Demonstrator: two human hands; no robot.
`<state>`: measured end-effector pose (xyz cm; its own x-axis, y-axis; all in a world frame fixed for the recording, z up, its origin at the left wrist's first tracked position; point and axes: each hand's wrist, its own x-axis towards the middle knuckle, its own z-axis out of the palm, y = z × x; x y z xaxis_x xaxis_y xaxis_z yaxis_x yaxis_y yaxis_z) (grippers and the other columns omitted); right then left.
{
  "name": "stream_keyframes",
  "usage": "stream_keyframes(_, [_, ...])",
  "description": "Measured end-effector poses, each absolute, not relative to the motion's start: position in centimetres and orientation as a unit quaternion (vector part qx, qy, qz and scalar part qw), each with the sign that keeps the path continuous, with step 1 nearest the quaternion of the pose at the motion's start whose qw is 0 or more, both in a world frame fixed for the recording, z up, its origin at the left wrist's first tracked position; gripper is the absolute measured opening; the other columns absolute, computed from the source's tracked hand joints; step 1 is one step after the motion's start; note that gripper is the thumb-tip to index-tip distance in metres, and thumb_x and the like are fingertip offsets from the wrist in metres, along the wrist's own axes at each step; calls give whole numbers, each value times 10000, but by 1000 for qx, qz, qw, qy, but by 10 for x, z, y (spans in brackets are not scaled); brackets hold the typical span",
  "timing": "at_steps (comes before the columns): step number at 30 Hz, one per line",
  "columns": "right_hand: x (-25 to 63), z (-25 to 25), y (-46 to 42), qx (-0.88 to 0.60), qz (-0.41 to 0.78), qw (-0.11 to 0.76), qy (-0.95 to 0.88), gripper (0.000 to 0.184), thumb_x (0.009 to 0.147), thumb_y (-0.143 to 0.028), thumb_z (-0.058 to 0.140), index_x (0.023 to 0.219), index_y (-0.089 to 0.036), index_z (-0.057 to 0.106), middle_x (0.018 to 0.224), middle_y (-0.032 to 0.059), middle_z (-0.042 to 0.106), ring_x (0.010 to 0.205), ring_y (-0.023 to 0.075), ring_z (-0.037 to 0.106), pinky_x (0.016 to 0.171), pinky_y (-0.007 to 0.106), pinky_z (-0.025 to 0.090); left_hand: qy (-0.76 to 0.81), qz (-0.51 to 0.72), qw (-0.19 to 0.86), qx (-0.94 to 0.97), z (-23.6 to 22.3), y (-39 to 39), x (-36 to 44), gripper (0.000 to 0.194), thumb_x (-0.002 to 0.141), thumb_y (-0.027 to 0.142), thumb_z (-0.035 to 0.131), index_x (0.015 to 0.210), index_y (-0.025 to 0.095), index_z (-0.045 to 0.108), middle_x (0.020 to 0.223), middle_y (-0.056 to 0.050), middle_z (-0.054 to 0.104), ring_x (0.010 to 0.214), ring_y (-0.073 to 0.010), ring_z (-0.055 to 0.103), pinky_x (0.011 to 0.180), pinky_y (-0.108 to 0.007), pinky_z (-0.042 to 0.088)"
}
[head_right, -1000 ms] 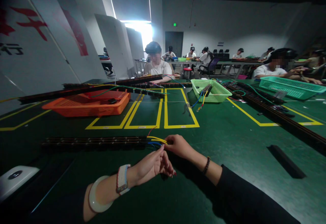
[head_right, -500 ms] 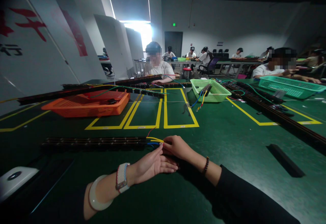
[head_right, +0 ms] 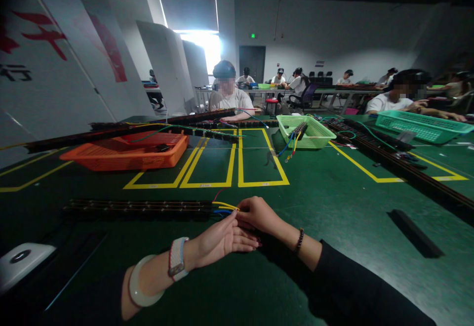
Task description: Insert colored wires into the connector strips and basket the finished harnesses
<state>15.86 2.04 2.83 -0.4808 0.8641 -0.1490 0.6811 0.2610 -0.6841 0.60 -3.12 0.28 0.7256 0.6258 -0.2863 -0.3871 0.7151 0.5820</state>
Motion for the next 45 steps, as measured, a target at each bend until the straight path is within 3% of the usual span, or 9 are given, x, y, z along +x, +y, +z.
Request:
stream_keyframes(5, [154,38,14,-480,215,114,-843,183,823,-189,523,741,-141,678,667,13,644,558,82,484,548,205,296,233,293,901,220,6,-31,7,593,947,516,232,1077,45,568,1007,-210,650,902,-235,659,923,-387,428])
stream_keyframes(9, [151,39,11,-451,73,96,-884,181,857,-191,544,717,-163,656,678,13,648,625,105,513,675,253,300,228,351,895,156,7,-32,8,460,951,462,312,990,93,583,970,-157,655,914,-213,647,922,-369,438])
stream_keyframes(15, [149,39,7,-387,-79,36,-918,102,869,-213,575,897,-168,662,706,17,641,653,142,503,670,300,282,219,423,874,98,3,-31,11,294,942,370,407,893,138,582,886,-101,651,884,-188,633,902,-352,452])
stream_keyframes(21, [145,37,-4,-315,-195,-5,-929,182,864,-130,535,1008,-81,634,785,82,623,711,175,493,656,321,313,246,446,857,78,6,-31,12,188,941,289,431,866,159,543,860,-55,636,853,-160,623,879,-339,459])
stream_keyframes(28, [142,40,-11,-295,-199,-22,-934,97,855,-128,538,885,-115,630,800,81,580,721,173,470,634,329,293,293,444,845,52,14,-31,11,174,924,150,436,785,142,541,802,-25,621,747,-116,605,805,-279,478])
stream_keyframes(33, [143,49,-9,-323,-166,9,-932,134,898,-214,510,837,-160,617,785,59,580,723,166,472,636,325,260,274,442,849,93,14,-32,10,223,917,187,449,730,159,567,762,-37,632,814,-168,618,797,-306,486])
stream_keyframes(45, [137,59,-15,-376,-125,-26,-918,11,813,-150,587,815,-149,597,794,52,599,709,160,539,622,314,290,281,426,857,74,15,-31,10,278,936,189,416,724,128,585,793,-51,638,748,-127,606,783,-268,474])
